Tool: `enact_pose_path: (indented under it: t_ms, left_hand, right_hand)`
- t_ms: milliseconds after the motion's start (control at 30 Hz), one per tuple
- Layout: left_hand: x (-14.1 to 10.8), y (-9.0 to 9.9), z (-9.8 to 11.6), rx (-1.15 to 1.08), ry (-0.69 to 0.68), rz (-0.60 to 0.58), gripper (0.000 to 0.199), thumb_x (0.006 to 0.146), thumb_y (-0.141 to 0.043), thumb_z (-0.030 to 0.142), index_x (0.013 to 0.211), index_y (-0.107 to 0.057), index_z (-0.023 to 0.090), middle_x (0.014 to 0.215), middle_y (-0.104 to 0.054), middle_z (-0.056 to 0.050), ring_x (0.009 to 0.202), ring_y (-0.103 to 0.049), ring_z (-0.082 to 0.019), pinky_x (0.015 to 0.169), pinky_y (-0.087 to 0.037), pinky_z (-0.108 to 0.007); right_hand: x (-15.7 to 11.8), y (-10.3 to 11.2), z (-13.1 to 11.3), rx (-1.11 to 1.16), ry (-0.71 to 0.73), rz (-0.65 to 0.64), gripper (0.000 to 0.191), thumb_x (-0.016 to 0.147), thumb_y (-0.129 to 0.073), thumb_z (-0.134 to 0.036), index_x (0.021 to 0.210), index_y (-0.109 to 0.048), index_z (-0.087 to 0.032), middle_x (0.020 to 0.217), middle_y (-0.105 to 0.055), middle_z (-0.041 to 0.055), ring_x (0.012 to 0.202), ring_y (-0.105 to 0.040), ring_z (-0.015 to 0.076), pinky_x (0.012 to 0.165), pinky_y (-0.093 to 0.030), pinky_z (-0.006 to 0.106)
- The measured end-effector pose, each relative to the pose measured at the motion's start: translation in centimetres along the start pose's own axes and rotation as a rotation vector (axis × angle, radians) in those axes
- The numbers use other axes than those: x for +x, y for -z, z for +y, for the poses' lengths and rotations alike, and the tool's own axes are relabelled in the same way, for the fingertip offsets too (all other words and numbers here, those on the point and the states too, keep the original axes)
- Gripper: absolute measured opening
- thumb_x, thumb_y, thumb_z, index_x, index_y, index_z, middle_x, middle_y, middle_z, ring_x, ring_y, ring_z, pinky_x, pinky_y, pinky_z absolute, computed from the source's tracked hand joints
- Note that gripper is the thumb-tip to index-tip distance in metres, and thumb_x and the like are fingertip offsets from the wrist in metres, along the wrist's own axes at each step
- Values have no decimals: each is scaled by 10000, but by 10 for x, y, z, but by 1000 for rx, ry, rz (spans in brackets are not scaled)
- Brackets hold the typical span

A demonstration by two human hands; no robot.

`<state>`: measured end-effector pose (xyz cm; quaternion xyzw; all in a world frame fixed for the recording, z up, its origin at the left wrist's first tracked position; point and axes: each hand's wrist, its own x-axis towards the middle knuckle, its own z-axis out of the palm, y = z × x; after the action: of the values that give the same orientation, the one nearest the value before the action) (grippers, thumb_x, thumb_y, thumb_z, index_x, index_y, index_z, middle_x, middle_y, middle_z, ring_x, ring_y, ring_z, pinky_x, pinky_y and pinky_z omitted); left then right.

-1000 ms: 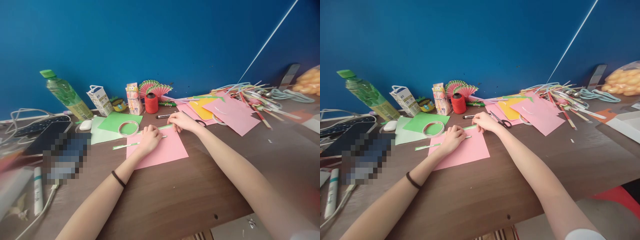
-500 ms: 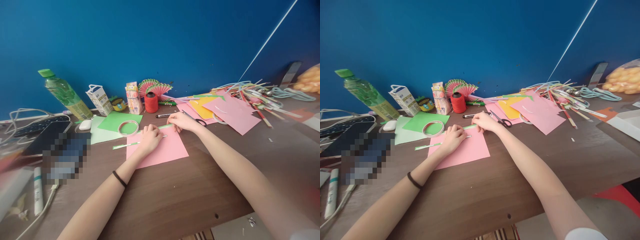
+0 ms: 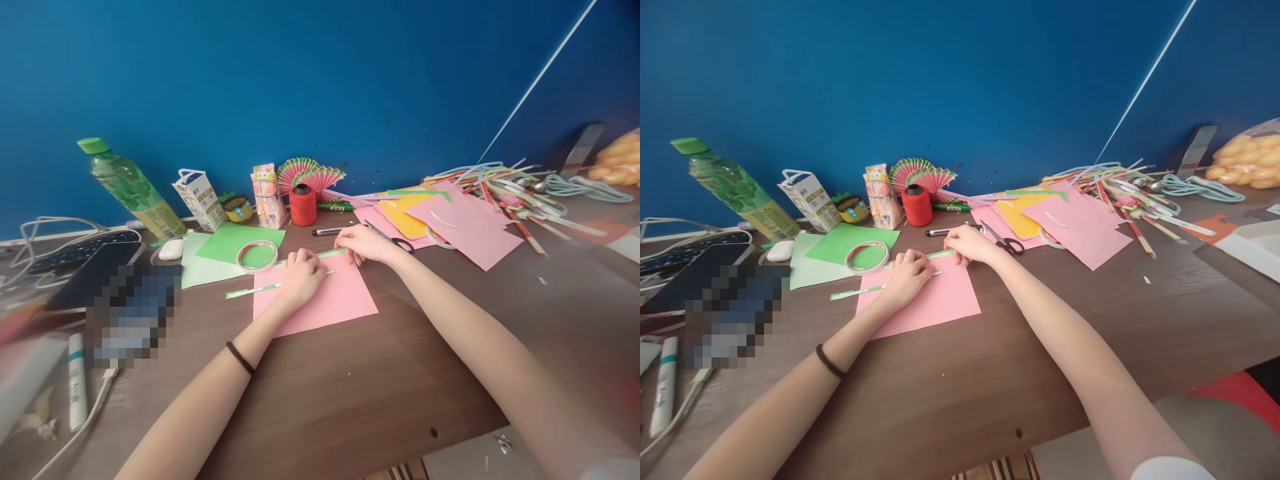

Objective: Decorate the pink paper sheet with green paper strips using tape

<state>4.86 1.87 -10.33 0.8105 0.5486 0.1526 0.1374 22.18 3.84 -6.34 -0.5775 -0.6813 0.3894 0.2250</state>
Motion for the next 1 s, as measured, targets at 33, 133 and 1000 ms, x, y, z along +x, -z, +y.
enact_pose_path:
  t_ms: [33,133,1000]
  left_hand:
    - [0,0,0,-1,0,-1,265,835,-390,317,749,-607,190,1075,-536,-59,971,-417,-255,813,-325,-399]
    - [0,0,0,-2,-1,3,259,834,-396,316,747,-606,191,1070,-538,-58,972,-417,-256,810,-326,-397]
    - [0,-4,0,39,5,15,254,841,-406,314,754,-607,186,1087,-536,-58,979,-422,-255,800,-326,-384]
  right_hand:
    - [0,0,1,1,-1,-2,148,803,-426,-138,732,-556,-138,406,-537,-21,310,-450,76,347,-336,173]
    - [2,0,2,6,8,-8,147,802,-425,-137,735,-555,-136,412,-542,-18,313,-453,74,351,-339,171]
    - [10,-8,19,-386,217,-50,251,655,-625,-431,664,-605,-182,683,-565,-3,620,-474,126,526,-291,231]
